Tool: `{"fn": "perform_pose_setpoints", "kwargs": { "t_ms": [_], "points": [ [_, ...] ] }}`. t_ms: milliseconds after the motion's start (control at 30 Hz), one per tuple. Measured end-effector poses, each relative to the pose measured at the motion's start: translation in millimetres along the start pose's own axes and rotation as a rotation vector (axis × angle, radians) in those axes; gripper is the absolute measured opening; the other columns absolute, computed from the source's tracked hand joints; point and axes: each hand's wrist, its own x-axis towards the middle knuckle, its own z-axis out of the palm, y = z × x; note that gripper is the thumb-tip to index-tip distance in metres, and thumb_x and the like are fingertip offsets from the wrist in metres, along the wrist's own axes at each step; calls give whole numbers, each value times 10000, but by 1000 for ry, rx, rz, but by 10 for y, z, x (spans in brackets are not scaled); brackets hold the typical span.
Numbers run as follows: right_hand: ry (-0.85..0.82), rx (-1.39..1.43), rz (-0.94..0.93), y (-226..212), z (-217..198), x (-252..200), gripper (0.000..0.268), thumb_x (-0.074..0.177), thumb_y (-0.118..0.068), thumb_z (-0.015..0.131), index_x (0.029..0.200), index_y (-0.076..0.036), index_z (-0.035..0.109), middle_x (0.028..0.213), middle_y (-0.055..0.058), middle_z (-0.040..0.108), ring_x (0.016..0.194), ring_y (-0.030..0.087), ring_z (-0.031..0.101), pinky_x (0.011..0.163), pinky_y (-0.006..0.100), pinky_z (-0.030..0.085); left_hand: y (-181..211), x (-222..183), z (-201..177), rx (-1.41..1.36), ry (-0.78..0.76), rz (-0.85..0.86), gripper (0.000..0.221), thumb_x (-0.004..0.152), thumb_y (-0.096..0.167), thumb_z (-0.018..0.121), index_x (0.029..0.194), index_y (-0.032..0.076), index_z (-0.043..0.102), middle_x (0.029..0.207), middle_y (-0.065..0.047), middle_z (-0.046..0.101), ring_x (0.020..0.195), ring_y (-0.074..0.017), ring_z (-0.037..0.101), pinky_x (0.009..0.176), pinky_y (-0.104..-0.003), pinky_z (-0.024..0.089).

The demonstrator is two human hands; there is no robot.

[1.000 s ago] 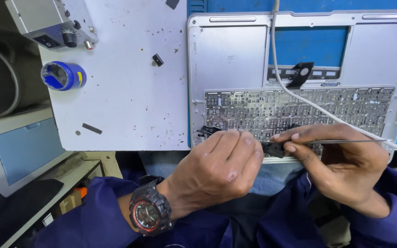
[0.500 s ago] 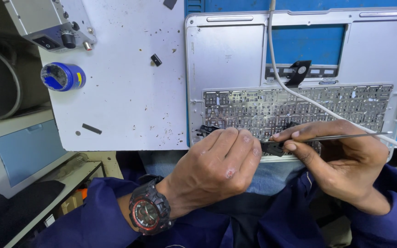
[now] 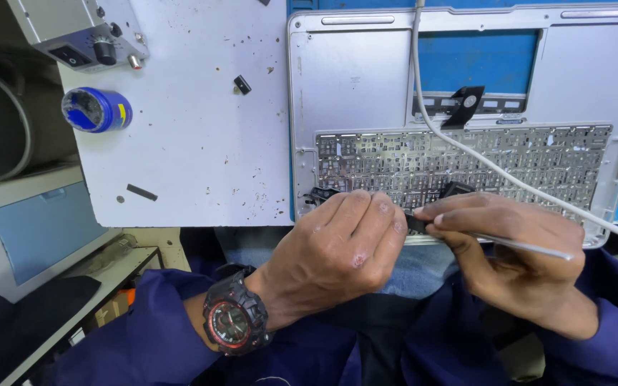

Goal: The person repairs a disassembled laptop keyboard at a workbench, using a metal pry tool to work along the keyboard assembly and manipulate small components. They lift and reposition a black bracket and speaker part, then continue prying and adjusting parts on the keyboard with the tool and by hand.

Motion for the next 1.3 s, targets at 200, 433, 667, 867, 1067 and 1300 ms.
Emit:
{"fn": "perform_pose_setpoints", "kwargs": {
  "t_ms": [200, 433, 667, 867, 1067, 1300],
  "points": [
    [29, 184, 389, 64, -22, 45, 110, 926, -18, 711, 944, 82, 669, 903, 184, 743, 770, 235, 784, 691, 274, 669, 12, -10, 20, 58, 11, 12, 184, 1018, -26, 614, 875, 71, 678, 855, -68, 630, 732, -184, 589, 659, -283, 499],
    [10, 398, 363, 96, -60, -29, 383, 969, 18, 628, 1201, -62, 334, 981, 250, 739, 919, 279, 808, 828, 306, 676, 19, -22, 20, 102, 17, 20, 162, 1011, -39, 623, 896, 57, 685, 845, -78, 641, 724, -178, 593, 640, -271, 491],
    [-1, 433, 367, 74, -80, -94, 235, 1066, 3, 471, 1187, -102, 298, 1049, 290, 664, 1002, 367, 798, 818, 373, 749, 21, -12, 16, 94, 11, 9, 189, 1013, -33, 596, 881, 83, 664, 836, -58, 618, 712, -171, 568, 628, -275, 456],
    [120, 274, 202, 161, -7, -191, 256, 1058, 26, 540, 1129, -56, 307, 860, 216, 526, 903, 381, 797, 755, 408, 736, 17, -23, 20, 111, 4, 12, 186, 1027, -22, 610, 887, 86, 667, 825, -48, 613, 710, -162, 558, 626, -268, 451],
    [76, 90, -89, 137, -9, -424, 402, 961, 17, 650, 1171, -2, 308, 1120, 271, 556, 954, 440, 798, 821, 486, 720, 10, -44, 44, 119, 1, 5, 216, 1031, -7, 599, 861, 119, 638, 776, -8, 542, 690, -150, 518, 603, -269, 411],
    [21, 25, -86, 102, -26, -424, 398, 988, 19, 636, 1205, -15, 304, 1037, 347, 659, 1015, 397, 779, 845, 420, 718, 25, -86, 93, 145, 38, -5, 264, 1037, 25, 619, 813, 165, 610, 771, 0, 550, 704, -145, 525, 618, -257, 410]
  ]
}}
